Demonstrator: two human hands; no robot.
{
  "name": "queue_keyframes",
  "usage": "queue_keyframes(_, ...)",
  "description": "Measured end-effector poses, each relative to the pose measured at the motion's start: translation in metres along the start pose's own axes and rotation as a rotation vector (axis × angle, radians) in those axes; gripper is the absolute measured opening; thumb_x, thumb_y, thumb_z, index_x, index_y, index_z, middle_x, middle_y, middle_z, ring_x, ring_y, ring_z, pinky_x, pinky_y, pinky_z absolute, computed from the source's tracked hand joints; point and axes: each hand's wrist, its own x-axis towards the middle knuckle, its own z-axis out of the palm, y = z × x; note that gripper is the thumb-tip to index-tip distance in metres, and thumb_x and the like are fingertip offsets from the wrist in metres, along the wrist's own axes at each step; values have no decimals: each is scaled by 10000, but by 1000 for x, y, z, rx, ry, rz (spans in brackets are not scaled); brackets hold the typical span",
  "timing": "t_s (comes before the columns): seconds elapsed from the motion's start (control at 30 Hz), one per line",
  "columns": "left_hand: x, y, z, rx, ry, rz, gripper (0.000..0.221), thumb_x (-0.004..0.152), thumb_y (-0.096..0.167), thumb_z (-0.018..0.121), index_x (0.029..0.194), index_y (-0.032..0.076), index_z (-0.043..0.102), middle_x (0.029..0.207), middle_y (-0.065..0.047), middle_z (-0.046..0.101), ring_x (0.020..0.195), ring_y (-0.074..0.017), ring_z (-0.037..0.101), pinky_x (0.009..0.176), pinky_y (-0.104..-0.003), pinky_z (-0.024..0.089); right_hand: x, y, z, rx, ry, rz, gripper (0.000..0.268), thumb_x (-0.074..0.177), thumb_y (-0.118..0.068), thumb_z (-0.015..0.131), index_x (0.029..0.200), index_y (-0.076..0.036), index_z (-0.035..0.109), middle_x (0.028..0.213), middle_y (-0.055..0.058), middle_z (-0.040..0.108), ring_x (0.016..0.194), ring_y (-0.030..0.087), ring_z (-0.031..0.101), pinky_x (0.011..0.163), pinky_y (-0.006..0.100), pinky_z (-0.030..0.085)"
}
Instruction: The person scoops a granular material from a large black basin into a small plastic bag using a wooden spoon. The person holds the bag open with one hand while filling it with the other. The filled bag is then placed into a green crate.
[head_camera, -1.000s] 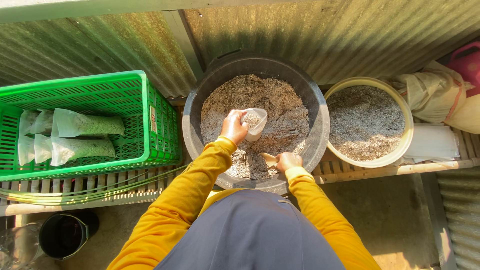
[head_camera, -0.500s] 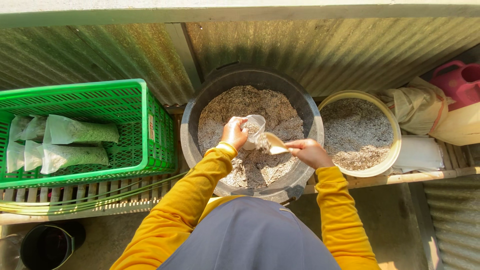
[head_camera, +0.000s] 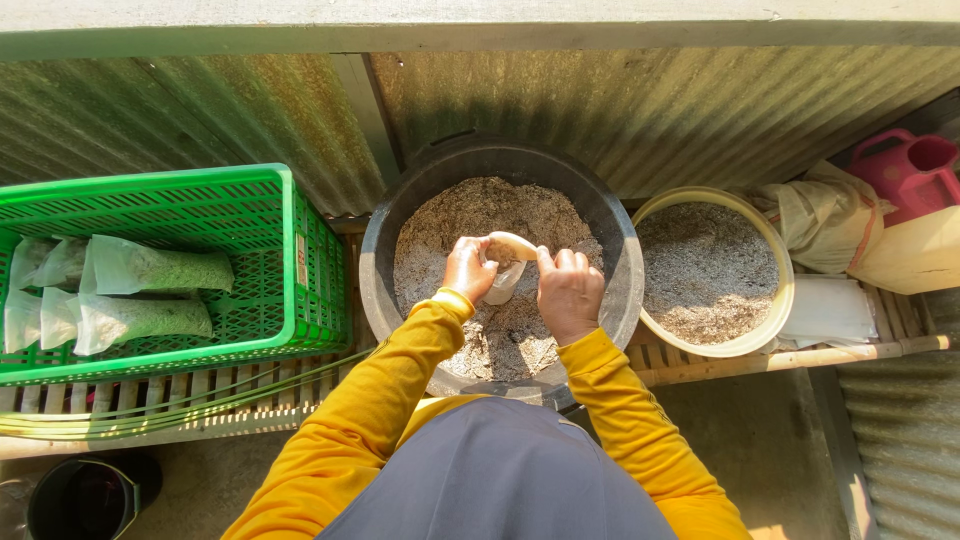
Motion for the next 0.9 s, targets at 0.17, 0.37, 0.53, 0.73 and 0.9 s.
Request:
queue_keyframes(0.17, -3, 6, -7, -25, -64, -82, 420, 894, 26, 661, 1310, 27, 599, 1326, -108, 581, 1131, -210, 650, 1040, -309, 552, -17, 29, 31, -50, 16, 105, 272, 933, -211, 704, 1186, -139, 773, 723, -10, 626, 563, 97, 534, 425, 241, 432)
queue_keyframes(0.37, -7, 10, -12, 66, -84, -19, 398, 925, 49, 648, 1320, 42, 602, 1351, -99, 570, 1122, -202, 641, 1043, -318, 536, -77, 50, 107, -86, -449, 237, 125, 888, -195, 684, 948, -185, 792, 825, 58, 716, 695, 199, 691, 564, 339, 535)
queue_keyframes(0.53, -4, 0, -7, 113, -139, 15, 353, 925, 13, 616, 1264, 93, 673, 1367, -86, 550, 1132, -200, 647, 1070, -302, 527, -83, 29, 103, -55, -802, 170, 386, 871, -481, 703, 1133, -197, 702, 1082, 94, 669, 1019, 253, 628, 817, 450, 504)
queue_keyframes(0.73, 1, -15, -2, 137, -186, 75, 290, 939, 13, 589, 1182, 89, 728, 1404, -89, 530, 1193, -218, 649, 1093, -320, 529, -10, 11, 63, 465, -120, -147, 587, 943, 65, 620, 1477, -180, 613, 1045, 90, 636, 905, 223, 646, 773, 364, 532)
queue_keyframes(0.9, 0, -14, -27, 550, -325, 172, 342, 987, 322, 718, 1243, 98, 676, 1412, -110, 504, 1202, -275, 570, 1068, -422, 456, 19, 10, 57, 310, -427, -153, 288, 848, -77, 714, 1113, -188, 694, 998, 80, 620, 935, 212, 636, 792, 398, 500)
